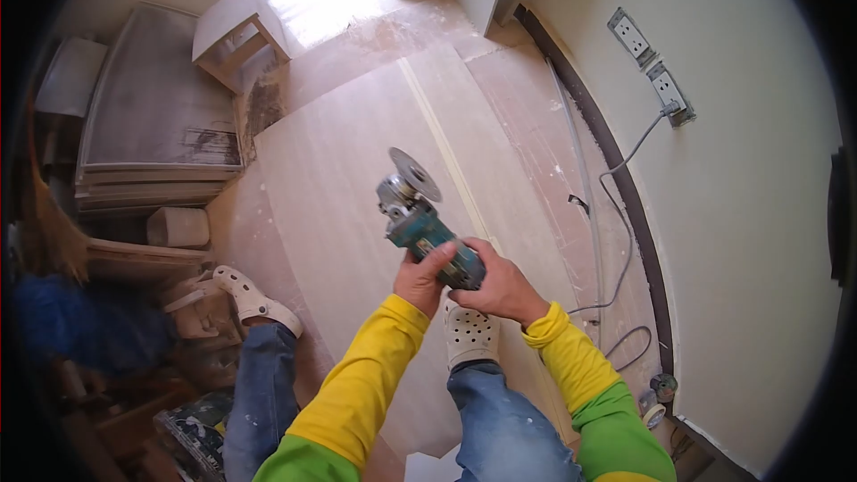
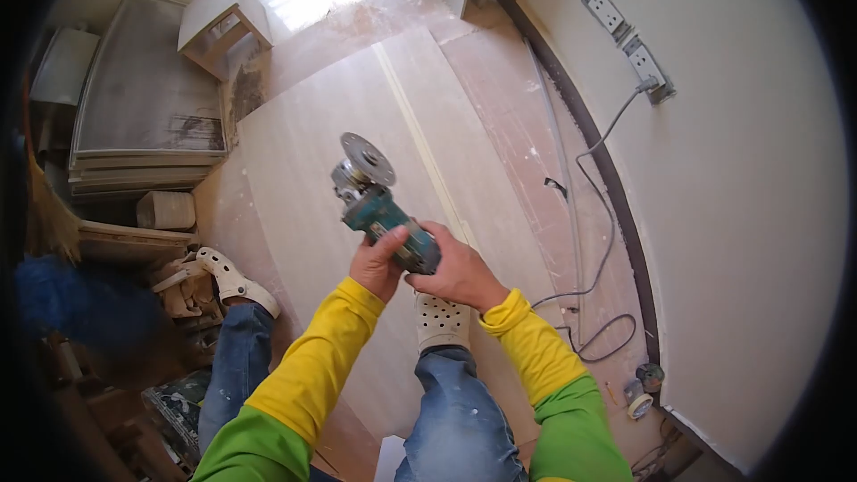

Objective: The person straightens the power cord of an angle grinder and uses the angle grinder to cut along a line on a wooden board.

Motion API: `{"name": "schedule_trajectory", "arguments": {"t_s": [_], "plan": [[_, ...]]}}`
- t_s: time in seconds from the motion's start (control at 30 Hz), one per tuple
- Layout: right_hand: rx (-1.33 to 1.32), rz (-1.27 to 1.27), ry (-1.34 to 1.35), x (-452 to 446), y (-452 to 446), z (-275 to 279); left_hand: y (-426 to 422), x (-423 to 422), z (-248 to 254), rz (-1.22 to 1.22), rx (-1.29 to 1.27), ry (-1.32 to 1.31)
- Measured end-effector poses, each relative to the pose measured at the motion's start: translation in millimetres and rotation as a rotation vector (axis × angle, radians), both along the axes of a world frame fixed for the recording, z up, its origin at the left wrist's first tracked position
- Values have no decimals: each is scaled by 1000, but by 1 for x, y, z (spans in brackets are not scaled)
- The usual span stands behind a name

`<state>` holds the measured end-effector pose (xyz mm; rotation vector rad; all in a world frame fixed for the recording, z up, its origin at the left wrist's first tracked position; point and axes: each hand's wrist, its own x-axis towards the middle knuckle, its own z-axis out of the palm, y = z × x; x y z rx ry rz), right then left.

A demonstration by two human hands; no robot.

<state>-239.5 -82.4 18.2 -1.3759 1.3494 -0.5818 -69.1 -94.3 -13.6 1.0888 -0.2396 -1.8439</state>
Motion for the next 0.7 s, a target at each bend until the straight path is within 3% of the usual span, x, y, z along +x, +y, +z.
{"name": "schedule_trajectory", "arguments": {"t_s": [0.07,0.1,0.17,0.23,0.3,0.4,0.5,0.57,0.7], "plan": [[-291,120,202,10,-8,-7,-15,6,3,124,11,-81],[-251,92,223,15,-6,-9,-21,13,0,134,1,-62],[-516,77,159,-1,-8,-17,-31,27,-11,99,-20,9],[-185,-302,-109,-37,-2,-46,-38,47,0,27,-4,29],[-91,-640,161,-96,24,-80,-25,57,21,-8,55,-2],[17,-851,563,-204,102,-119,11,49,25,-25,109,47],[140,-863,699,-273,179,-141,48,43,15,-61,217,169],[380,-798,632,-290,217,-162,69,39,10,-52,255,189],[346,-671,673,-253,204,-161,78,46,7,19,272,167]]}}
